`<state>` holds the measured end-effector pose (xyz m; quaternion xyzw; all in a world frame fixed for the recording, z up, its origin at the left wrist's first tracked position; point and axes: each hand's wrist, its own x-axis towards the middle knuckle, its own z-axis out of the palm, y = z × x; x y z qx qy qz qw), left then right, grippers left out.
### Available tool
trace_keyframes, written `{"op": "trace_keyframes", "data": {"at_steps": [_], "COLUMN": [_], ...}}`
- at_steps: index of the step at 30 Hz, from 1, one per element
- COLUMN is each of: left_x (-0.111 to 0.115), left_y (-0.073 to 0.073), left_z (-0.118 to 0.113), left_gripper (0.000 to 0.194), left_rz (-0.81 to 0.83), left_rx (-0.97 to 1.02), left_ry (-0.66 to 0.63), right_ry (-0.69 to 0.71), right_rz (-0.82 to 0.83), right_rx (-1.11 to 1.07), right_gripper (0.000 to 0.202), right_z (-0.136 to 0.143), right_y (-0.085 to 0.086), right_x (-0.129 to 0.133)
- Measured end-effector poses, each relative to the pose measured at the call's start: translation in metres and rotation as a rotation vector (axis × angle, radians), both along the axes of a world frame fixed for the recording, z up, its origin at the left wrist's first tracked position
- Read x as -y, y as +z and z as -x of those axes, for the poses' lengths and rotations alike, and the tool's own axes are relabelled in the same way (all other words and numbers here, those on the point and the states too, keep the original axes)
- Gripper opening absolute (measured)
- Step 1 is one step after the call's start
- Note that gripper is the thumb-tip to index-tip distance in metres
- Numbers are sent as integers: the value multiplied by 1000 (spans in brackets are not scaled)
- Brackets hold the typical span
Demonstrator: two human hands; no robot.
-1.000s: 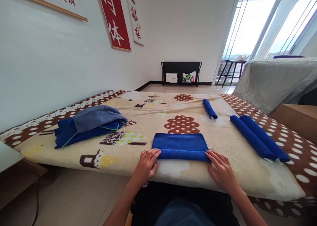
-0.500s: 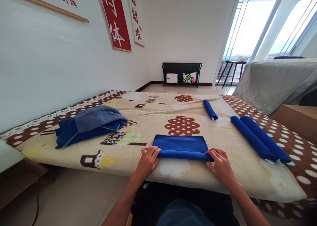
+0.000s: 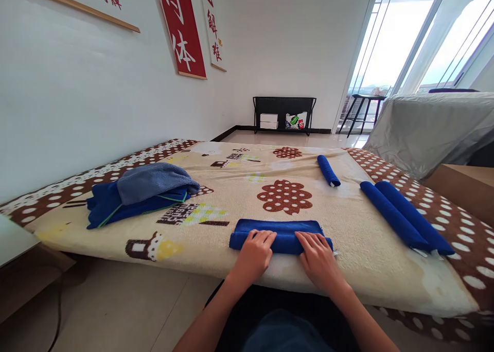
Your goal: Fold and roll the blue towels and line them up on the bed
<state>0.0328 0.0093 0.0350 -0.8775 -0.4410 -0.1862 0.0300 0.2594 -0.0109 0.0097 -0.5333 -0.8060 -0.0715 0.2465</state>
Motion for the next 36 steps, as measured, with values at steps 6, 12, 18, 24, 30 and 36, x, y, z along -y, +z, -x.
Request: {"op": "trace_keyframes", "data": {"at_steps": [6, 12, 18, 24, 30, 36], "left_x": [-14, -27, -34, -16, 8, 4], "left_y": [-10, -12, -18, -18, -18, -26], "left_z": [-28, 25, 57, 57, 77, 74], "left_gripper": [44, 48, 45, 38, 48, 54], "left_rz": [54, 35, 43, -209, -156, -136], "left_rx": [29, 15, 53, 46, 3, 54], "left_ry": [68, 358, 332, 289, 86, 127], "right_ry": [27, -172, -216, -164, 38, 7], "right_rz": [132, 202, 185, -58, -160, -155], "right_rx": [-12, -21, -44, -28, 9, 5], "right_gripper": [45, 57, 56, 48, 40, 45], "right_z": [16, -26, -47, -53, -84, -83], "right_y": [6, -7, -19, -24, -38, -42], "right_x": [-23, -31, -33, -18, 5, 1]}}
